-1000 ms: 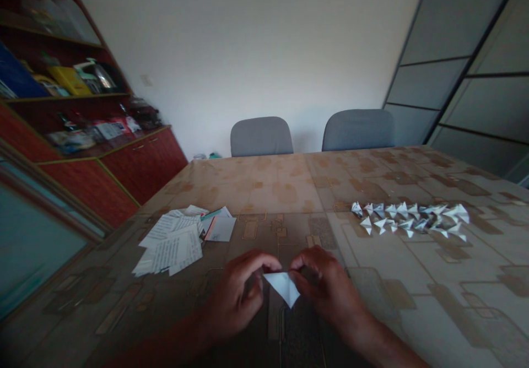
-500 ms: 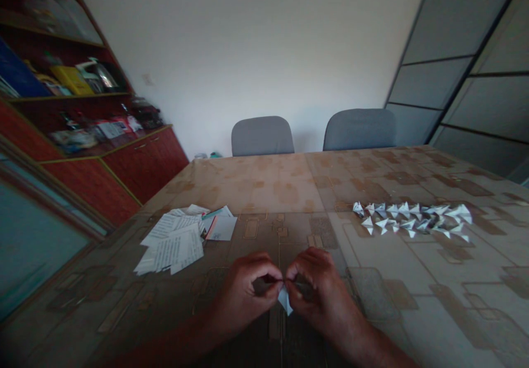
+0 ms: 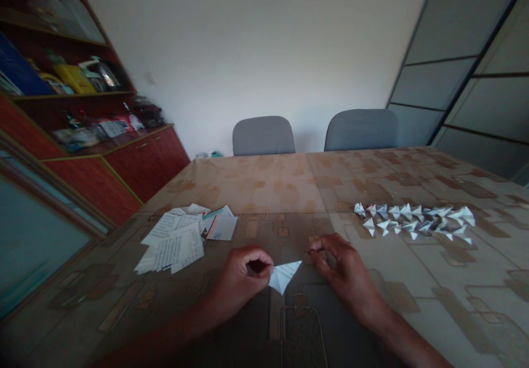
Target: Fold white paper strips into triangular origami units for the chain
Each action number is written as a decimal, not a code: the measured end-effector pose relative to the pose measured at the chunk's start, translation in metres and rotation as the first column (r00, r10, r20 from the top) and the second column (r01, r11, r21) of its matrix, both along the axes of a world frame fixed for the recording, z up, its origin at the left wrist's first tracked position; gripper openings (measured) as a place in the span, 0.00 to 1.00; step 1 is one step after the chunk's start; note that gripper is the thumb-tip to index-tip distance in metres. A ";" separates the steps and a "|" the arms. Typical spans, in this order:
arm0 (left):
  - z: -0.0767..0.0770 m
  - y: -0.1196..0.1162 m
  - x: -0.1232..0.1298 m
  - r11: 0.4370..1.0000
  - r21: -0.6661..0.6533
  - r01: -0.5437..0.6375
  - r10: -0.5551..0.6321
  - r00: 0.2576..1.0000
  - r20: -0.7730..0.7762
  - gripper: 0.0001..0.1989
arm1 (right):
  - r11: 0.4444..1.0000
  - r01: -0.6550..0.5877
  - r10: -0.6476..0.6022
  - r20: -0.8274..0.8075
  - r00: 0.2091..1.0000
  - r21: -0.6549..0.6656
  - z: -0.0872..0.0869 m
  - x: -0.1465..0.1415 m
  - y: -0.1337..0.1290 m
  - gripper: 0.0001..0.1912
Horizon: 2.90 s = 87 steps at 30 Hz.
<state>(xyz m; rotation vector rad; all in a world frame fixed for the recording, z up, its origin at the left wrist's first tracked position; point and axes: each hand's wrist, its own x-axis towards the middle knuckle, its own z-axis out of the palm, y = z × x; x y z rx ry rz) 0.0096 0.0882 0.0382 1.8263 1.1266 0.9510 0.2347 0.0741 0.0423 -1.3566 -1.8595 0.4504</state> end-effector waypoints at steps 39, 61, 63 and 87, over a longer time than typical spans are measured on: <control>0.006 0.007 -0.009 0.959 -0.006 0.282 -0.280 0.953 0.115 0.21 | 0.744 -0.306 -0.117 -0.566 0.816 -0.595 -0.002 -0.022 -0.006 0.23; 0.009 0.002 -0.004 0.949 -0.289 0.128 -0.034 0.951 0.308 0.12 | 0.984 -0.072 0.028 -0.259 0.966 -0.164 0.007 -0.031 -0.019 0.11; 0.009 0.001 -0.002 0.947 -0.292 0.131 -0.033 0.948 0.318 0.13 | 0.987 -0.065 0.028 -0.248 0.968 -0.144 0.007 -0.032 -0.021 0.11; 0.013 -0.006 -0.001 0.987 -0.148 0.063 -0.028 0.973 0.228 0.06 | 0.987 -0.111 0.087 -0.193 0.977 -0.115 0.008 -0.034 -0.024 0.11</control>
